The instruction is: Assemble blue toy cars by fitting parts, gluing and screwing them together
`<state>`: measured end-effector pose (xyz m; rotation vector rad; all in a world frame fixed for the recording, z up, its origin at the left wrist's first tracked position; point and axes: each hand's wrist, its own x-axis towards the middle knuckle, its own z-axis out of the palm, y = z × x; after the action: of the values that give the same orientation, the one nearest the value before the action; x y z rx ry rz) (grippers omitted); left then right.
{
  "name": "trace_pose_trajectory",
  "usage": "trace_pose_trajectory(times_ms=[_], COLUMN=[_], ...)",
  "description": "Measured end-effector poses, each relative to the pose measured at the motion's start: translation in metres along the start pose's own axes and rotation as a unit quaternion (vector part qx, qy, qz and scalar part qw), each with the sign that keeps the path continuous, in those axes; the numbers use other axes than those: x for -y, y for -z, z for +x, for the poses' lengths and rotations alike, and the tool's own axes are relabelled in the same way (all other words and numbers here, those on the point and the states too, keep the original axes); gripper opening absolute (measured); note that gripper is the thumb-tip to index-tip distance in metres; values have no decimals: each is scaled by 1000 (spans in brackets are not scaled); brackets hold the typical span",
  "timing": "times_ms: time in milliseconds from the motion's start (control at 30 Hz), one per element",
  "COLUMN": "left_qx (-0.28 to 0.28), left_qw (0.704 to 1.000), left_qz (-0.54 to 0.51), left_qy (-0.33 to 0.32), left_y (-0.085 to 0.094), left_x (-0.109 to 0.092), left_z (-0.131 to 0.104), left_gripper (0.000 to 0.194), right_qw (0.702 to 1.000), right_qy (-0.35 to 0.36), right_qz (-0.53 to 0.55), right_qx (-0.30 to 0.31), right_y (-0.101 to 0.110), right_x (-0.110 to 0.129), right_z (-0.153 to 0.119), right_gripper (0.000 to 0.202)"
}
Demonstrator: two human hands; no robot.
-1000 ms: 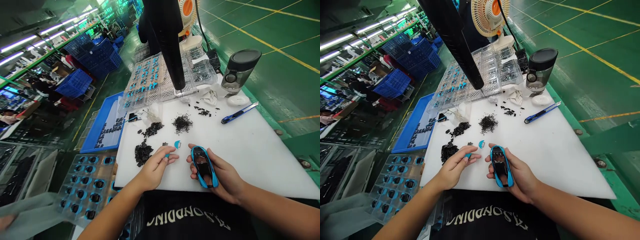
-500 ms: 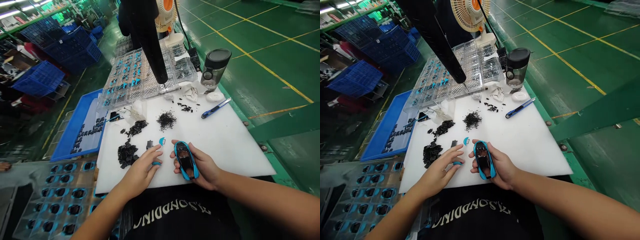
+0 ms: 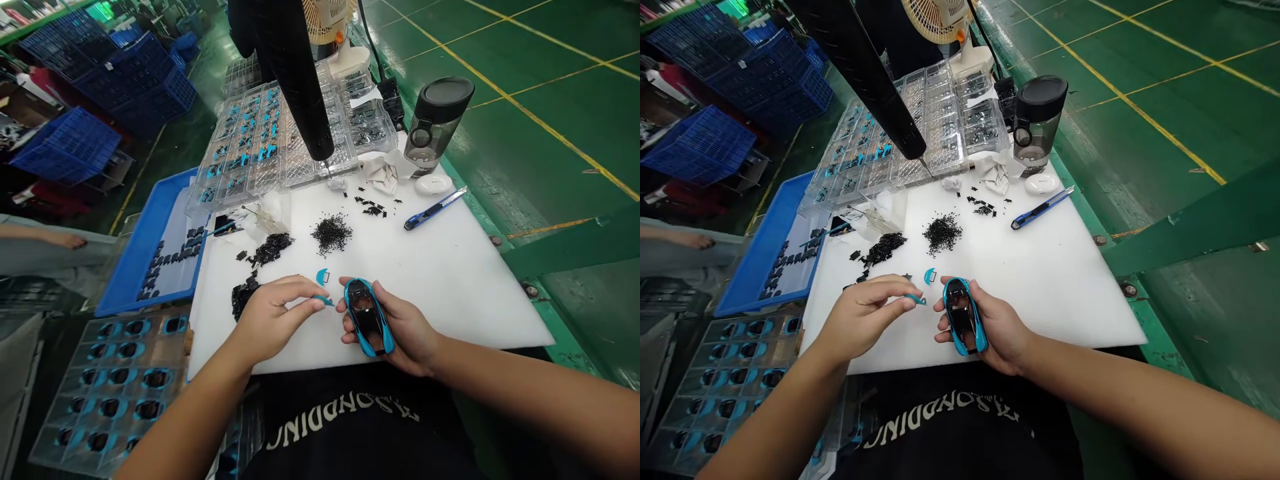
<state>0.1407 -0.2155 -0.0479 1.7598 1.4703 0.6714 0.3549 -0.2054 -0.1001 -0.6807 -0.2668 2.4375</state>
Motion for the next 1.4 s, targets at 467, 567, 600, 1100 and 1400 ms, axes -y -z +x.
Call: trace_pose_trajectory(times_ms=[467,567,600,1100,1400], left_qx=[124,128,128,126,70], left_qw=[990,988,988,984,994], left_qz=[71,87,89,122,74], left_qy=[10,3,2,-11,30], left_y=[-16,-20,-21,-20,-24], left_x=[-39,-39,-39,-33,-22], left_z=[46,49,50,54,49], left_gripper=[21,20,21,16,16], right_qw=[1000,1000,1000,1000,999], right_qy=[0,0,1,-4,-10], right_qz=[-8,-13,-13,-7,-7], right_qx=[6,0,0,9,31], right_y=[5,5,5,5,7], right_x=[-4,-4,-4,-3,-3], right_z=[3,2,2,3,2], right_gripper=[48,49,49,49,51])
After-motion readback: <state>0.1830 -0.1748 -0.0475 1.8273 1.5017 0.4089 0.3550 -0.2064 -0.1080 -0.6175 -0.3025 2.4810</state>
